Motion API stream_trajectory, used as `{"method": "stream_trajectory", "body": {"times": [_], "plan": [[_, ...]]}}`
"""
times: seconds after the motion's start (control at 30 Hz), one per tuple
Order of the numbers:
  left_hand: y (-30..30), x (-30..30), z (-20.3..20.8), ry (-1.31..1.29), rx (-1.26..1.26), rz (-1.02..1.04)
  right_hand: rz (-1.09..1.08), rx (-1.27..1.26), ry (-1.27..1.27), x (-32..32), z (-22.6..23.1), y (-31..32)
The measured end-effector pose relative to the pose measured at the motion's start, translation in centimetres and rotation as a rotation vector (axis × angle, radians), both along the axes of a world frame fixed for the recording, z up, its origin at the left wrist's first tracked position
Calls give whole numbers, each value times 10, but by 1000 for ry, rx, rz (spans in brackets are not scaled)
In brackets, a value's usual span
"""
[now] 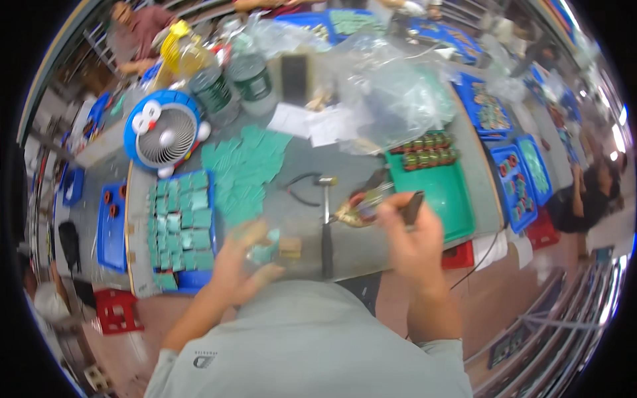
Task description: Assembling transformer components by fitting coils into metal frames using pliers and a hammer.
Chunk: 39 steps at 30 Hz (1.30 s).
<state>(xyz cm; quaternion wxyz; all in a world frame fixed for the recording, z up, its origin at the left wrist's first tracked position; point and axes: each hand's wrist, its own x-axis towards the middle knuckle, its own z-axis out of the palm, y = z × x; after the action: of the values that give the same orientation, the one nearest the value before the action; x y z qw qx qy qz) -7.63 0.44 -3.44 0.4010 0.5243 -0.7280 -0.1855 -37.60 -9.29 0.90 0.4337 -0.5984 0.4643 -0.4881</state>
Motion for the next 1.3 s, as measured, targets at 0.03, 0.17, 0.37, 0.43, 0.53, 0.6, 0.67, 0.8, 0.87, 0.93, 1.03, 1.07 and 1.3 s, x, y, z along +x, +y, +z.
{"method": "stream_trajectory", "body": {"times": [0.03,0.17,0.37,0.43,0.53,0.6,0.67,0.8,0.87,0.93,1.03,1.07,1.3], "plan": [[-4,-9,1,-5,43,3,81,146,-100,18,-5,14],[2,-19,-14,186,156,-45,357,462,-199,80,-23,45],[41,18,-53,569,328,89,511,332,-35,117,-37,40],[53,33,-55,924,347,229,404,135,114,118,-54,19],[68,74,-64,1165,257,294,413,73,421,115,-70,-19],[72,92,-65,1408,265,195,480,-56,573,123,-80,-30],[81,100,-65,1500,270,105,567,-194,709,138,-87,-38],[81,88,-61,1614,268,186,1021,-379,894,178,-113,-54],[76,79,-55,1198,343,368,1191,-299,1038,196,-124,-61],[72,67,-48,1136,335,386,1226,-322,1074,204,-124,-62],[74,69,-64,863,230,385,1259,-326,1127,207,-120,-57],[74,69,-62,867,223,400,1245,-372,1102,205,-122,-55],[70,73,-58,675,164,437,1228,-270,1037,206,-108,-57]]}}
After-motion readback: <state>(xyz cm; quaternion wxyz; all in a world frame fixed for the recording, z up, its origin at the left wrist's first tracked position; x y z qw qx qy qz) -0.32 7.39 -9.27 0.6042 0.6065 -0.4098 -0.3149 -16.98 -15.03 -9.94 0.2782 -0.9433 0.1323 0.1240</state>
